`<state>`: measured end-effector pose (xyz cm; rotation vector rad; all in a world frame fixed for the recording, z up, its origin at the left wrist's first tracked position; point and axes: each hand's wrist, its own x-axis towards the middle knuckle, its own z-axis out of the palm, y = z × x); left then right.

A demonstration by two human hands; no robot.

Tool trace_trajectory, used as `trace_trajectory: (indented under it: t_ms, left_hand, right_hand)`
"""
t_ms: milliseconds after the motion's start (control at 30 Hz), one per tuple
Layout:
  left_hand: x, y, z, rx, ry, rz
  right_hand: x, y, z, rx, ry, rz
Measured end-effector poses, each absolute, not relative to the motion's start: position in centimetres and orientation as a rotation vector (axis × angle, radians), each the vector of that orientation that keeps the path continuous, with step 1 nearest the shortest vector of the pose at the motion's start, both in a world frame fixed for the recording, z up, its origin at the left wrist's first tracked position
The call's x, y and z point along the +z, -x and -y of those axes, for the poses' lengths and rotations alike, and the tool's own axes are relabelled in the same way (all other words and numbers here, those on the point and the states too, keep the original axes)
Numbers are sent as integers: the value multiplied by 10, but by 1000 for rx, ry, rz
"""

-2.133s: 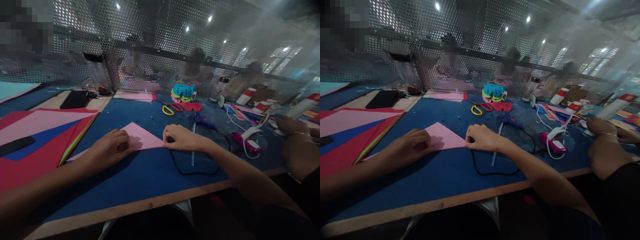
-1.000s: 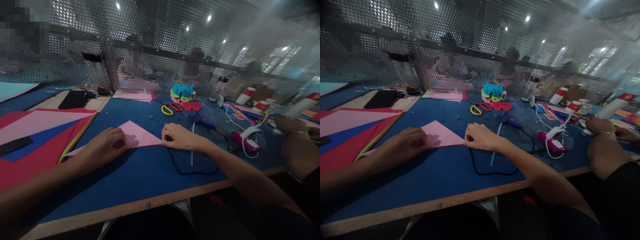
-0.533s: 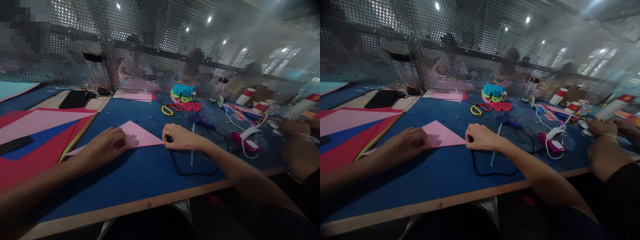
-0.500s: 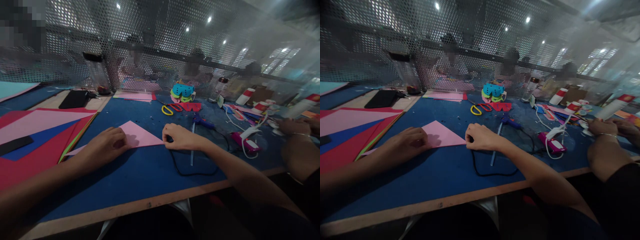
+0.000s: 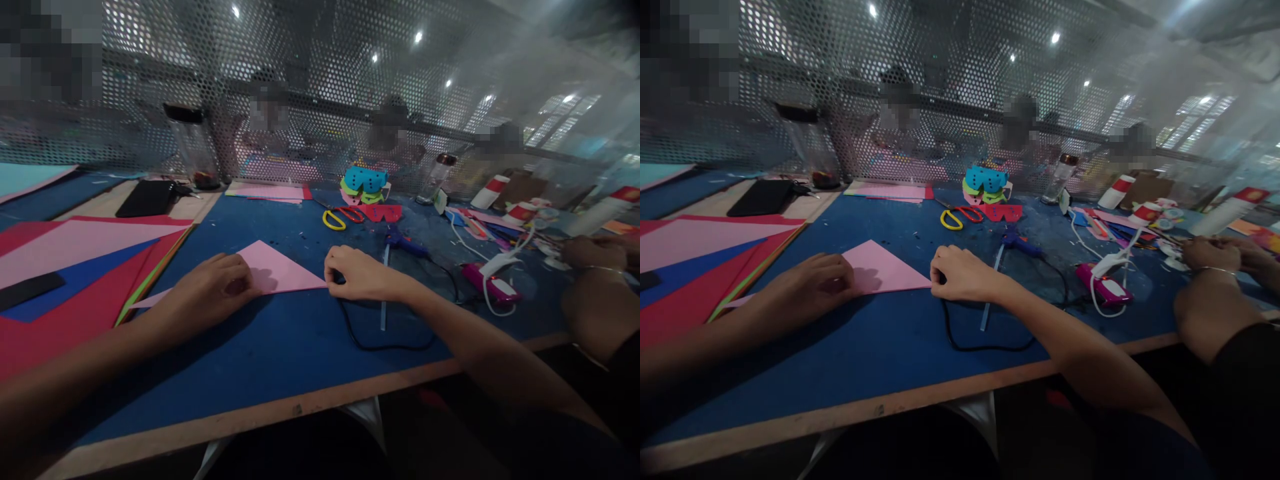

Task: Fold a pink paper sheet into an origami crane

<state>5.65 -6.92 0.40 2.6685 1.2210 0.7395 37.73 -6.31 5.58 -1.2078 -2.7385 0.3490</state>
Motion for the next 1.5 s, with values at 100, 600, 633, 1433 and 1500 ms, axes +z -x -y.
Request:
trace_trajectory:
  t_ms: [100, 600, 633, 1433, 1500]
  left_hand:
    - [4, -57, 70, 738, -2643, -1221]
    - [6, -60, 72, 719, -2624, -1275]
    - [7, -61, 72, 724, -2623, -1277]
    - [13, -98, 76, 756, -2511, -1273]
    - [12, -98, 77, 773, -2522, -1281]
  right_hand:
    - [57, -376, 65, 347, 1229, 2735]
    - [52, -375, 66, 388, 1082, 2695]
    - [50, -372, 67, 386, 1057, 2682]
    - [25, -354, 65, 288, 1008, 2583]
    - [24, -353, 65, 284, 1007, 2579]
